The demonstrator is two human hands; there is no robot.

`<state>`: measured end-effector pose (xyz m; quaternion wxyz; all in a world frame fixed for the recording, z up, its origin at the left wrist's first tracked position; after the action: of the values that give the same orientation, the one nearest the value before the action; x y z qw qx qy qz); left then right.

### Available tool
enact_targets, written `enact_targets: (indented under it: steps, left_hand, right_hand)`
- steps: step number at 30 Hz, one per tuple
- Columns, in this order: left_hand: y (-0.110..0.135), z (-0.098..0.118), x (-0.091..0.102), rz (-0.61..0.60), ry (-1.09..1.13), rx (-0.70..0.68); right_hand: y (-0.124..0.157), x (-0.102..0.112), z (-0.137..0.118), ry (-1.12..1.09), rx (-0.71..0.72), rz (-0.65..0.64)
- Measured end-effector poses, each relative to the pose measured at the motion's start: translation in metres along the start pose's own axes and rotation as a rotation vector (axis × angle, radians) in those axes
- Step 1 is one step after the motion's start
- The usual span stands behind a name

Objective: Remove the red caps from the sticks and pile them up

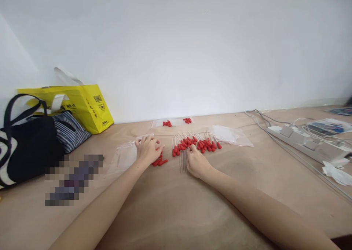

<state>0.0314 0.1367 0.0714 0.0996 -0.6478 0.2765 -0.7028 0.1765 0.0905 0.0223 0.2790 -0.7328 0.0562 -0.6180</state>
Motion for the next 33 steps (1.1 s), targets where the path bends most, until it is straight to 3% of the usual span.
enact_targets:
  steps: [5, 8, 15, 19, 22, 25, 30, 33]
  left_hand:
    - [-0.001, 0.037, -0.012, -0.075, 0.117, -0.047]
    - [-0.004, 0.049, -0.019, -0.146, 0.103, -0.020]
    - [-0.011, 0.051, -0.033, -0.241, 0.032, 0.061]
    - [-0.016, 0.048, -0.036, -0.235, 0.004, 0.114]
    - [-0.012, 0.043, -0.027, -0.215, 0.003, 0.109]
    - [0.006, 0.040, -0.007, -0.138, 0.022, 0.032]
    - [0.052, 0.069, 0.028, 0.126, 0.140, -0.407]
    - [0.071, 0.081, 0.037, 0.265, 0.168, -0.541]
  right_hand:
    - [0.003, 0.016, 0.001, -0.045, -0.002, 0.040]
    - [0.004, 0.024, 0.017, -0.064, -0.047, 0.039]
    - [0.018, 0.034, 0.068, 0.019, -0.188, 0.091]
    - [0.024, 0.033, 0.068, -0.004, -0.163, 0.151]
    - [0.025, 0.036, 0.062, -0.049, -0.109, 0.218]
    - [0.028, 0.045, 0.057, -0.112, -0.049, 0.318]
    - [0.037, 0.059, 0.039, -0.204, 0.110, 0.409]
    - [0.040, 0.060, 0.020, -0.219, 0.230, 0.381]
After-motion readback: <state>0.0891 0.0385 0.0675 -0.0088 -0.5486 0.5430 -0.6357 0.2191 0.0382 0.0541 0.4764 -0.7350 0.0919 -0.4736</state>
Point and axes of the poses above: each hand's wrist, its own y-axis away from the middle knuckle, its own x-axis out of the back of the hand, z = x × y, the point moved 10 cm from there along -y, towards the middle knuckle, and after that the axes turned 3 degrees about -x, right-handed, at the moved point
